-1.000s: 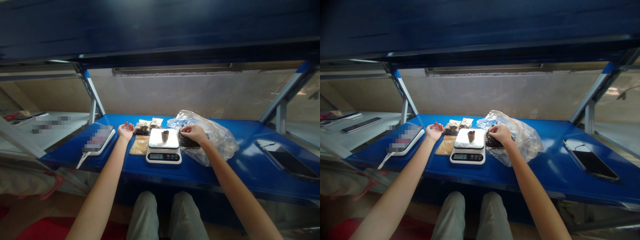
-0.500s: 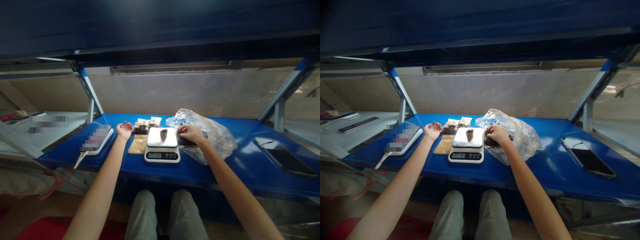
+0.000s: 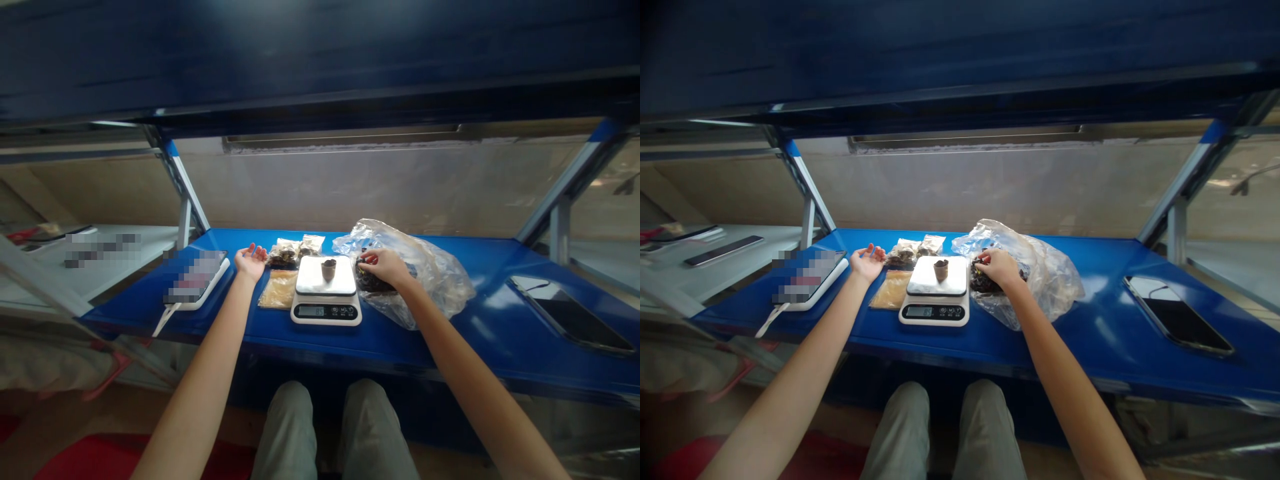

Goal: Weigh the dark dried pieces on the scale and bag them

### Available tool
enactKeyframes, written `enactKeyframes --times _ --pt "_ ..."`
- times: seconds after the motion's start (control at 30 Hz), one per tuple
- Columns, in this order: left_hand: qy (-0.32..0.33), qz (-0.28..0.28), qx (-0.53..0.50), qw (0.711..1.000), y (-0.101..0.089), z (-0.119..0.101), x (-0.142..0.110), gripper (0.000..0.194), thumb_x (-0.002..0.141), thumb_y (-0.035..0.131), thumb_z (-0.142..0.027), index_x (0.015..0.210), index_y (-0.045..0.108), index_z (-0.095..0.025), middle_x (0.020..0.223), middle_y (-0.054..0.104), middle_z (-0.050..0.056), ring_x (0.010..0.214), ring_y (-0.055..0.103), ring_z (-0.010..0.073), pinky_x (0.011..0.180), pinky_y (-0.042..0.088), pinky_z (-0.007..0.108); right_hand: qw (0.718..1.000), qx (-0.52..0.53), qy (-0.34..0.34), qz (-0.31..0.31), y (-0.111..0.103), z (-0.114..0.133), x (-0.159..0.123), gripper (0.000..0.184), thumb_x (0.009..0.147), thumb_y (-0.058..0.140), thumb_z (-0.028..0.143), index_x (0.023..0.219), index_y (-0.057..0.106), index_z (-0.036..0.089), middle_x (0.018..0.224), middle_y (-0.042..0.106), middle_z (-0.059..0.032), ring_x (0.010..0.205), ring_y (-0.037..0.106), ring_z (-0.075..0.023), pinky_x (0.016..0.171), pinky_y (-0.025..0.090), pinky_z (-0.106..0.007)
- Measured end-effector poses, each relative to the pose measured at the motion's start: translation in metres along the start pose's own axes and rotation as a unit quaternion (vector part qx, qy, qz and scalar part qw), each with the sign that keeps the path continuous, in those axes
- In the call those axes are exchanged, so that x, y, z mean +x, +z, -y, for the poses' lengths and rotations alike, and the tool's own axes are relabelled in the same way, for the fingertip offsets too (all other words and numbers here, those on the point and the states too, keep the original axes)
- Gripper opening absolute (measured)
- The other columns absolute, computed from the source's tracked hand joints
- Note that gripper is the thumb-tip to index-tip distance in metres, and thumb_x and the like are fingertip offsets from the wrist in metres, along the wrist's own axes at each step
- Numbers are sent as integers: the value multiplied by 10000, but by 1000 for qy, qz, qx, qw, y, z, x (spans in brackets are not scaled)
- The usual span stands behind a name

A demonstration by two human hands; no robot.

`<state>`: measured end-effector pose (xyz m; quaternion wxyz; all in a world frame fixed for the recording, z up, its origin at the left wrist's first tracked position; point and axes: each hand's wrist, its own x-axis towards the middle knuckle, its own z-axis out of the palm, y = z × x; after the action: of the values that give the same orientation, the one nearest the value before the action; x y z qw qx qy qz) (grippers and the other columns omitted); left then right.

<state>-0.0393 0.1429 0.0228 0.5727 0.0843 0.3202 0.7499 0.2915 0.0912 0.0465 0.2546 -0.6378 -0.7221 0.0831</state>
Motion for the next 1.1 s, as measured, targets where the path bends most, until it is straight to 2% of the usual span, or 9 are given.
enactKeyframes --times 0.1,0.3,0.6,0.87,1.1 --pt "-3 -14 -3 1000 1 1 -2 119 734 393 -182 723 511 -173 619 529 29 544 538 142 530 414 238 1000 -17 -9 14 6 -5 2 304 709 653 302 983 701 179 851 716 -60 766 645 -196 603 449 -247" --pt "-3 -11 -17 1000 0 3 -4 134 750 392 -174 714 521 -163 619 525 28 535 545 133 535 421 231 1000 -5 -20 1 9 -16 8 185 682 664 310 810 739 200 799 724 -45 754 652 -213 595 454 -268" --pt "-5 -10 -10 1000 -2 3 0 130 746 395 -173 717 522 -165 628 529 29 536 546 135 528 412 233 999 46 -6 -12 12 -17 9 155 689 667 294 775 729 181 742 720 -53 694 659 -194 577 472 -253" --pt "-5 5 -6 1000 -3 1 0 125 744 384 -173 735 509 -169 627 528 26 556 551 140 554 422 242 995 88 5 -44 10 -15 11 207 700 637 218 878 711 141 823 725 -76 719 663 -180 642 498 -244" --pt "-7 -2 -9 1000 -1 0 0 122 731 384 -165 735 506 -170 633 529 33 561 545 136 561 426 241 994 105 11 -28 10 -15 12 243 673 616 154 898 704 137 883 720 -75 762 660 -185 669 505 -246"
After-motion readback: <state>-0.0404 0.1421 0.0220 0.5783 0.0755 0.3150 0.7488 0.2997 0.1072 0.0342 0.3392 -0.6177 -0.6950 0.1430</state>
